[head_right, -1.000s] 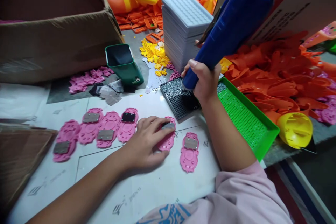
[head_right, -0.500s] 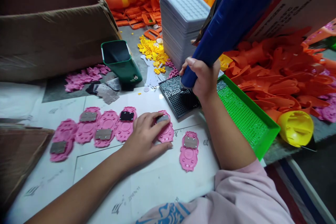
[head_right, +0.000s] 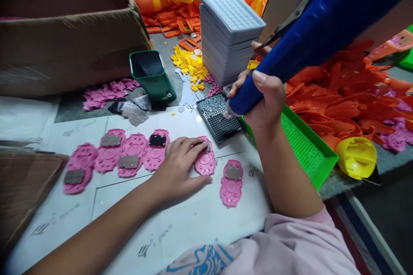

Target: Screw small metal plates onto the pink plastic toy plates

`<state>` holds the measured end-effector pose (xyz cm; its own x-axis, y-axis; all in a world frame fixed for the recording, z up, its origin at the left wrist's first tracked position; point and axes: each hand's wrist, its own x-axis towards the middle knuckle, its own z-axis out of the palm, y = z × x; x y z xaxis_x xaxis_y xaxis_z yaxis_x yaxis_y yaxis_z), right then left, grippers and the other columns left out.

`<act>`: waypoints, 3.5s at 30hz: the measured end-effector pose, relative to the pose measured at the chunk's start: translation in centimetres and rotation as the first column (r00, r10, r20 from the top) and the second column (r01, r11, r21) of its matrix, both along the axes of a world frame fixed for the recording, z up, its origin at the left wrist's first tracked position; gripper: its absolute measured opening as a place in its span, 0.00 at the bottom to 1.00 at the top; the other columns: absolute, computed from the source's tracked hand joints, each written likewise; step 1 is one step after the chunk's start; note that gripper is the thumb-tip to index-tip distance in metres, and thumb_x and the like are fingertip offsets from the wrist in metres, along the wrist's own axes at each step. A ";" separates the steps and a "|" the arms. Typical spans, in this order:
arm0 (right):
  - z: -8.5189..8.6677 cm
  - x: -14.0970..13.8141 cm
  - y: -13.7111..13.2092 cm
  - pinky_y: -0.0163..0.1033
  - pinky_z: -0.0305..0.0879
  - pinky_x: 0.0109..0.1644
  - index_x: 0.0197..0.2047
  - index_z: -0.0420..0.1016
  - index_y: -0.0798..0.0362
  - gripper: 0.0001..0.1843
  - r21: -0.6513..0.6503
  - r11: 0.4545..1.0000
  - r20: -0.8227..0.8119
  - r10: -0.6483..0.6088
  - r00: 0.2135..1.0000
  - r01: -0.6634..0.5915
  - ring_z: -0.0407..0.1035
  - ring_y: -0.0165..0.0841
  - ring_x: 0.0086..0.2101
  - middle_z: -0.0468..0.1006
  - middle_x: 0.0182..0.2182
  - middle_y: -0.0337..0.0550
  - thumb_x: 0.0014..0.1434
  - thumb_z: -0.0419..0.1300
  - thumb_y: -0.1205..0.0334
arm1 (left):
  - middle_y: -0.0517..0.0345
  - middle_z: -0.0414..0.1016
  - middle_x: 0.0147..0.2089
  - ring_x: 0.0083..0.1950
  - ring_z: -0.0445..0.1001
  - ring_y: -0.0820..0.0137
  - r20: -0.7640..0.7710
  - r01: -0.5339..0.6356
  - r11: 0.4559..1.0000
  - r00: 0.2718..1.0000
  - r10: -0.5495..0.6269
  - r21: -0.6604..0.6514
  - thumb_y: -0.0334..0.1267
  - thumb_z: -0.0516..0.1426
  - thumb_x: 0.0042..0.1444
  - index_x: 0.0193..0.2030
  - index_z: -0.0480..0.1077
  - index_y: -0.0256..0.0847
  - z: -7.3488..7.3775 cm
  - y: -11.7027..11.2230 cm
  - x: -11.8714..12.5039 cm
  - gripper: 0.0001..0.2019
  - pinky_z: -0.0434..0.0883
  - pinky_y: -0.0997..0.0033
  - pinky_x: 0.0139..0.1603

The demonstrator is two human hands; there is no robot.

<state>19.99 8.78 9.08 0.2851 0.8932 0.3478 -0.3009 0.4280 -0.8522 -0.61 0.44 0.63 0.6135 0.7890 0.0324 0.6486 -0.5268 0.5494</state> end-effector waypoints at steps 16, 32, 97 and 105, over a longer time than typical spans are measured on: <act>-3.0 -1.3 -5.1 0.45 0.69 0.27 0.46 0.75 0.42 0.25 -0.062 0.946 -0.063 0.315 0.947 -0.318 0.70 0.36 0.21 0.77 0.22 0.35 0.42 0.69 0.53 | 0.44 0.68 0.62 0.61 0.60 0.49 -0.006 -0.015 0.999 1.000 0.015 0.034 0.55 0.68 0.48 0.60 0.67 0.40 -0.1 -0.1 0.1 0.35 0.58 0.46 0.61; -3.0 -1.5 -5.5 0.44 0.69 0.29 0.35 0.75 0.44 0.13 -0.023 0.935 0.118 0.355 0.927 -0.355 0.69 0.34 0.22 0.73 0.23 0.36 0.47 0.69 0.51 | 0.42 0.67 0.62 0.61 0.62 0.49 -0.027 -0.011 1.000 1.000 0.011 0.026 0.55 0.67 0.49 0.60 0.67 0.38 0.1 -0.1 0.5 0.36 0.58 0.47 0.59; -5.1 4.2 -5.6 0.42 0.71 0.31 0.40 0.75 0.46 0.18 -0.067 0.980 -0.103 0.178 0.979 -0.185 0.70 0.34 0.26 0.77 0.23 0.38 0.41 0.65 0.63 | 0.38 0.54 0.71 0.72 0.48 0.42 -0.354 -0.430 0.881 0.807 0.473 0.198 0.58 0.60 0.54 0.68 0.58 0.40 3.2 0.1 -9.0 0.39 0.47 0.36 0.68; -5.0 4.2 -5.7 0.45 0.70 0.32 0.43 0.73 0.47 0.25 -0.145 0.979 -0.149 0.122 0.981 -0.144 0.68 0.37 0.26 0.76 0.24 0.40 0.37 0.66 0.63 | 0.42 0.70 0.62 0.70 0.52 0.43 -0.301 -0.343 0.927 0.877 0.375 0.152 0.51 0.62 0.55 0.68 0.59 0.38 2.2 1.4 -4.8 0.37 0.44 0.33 0.66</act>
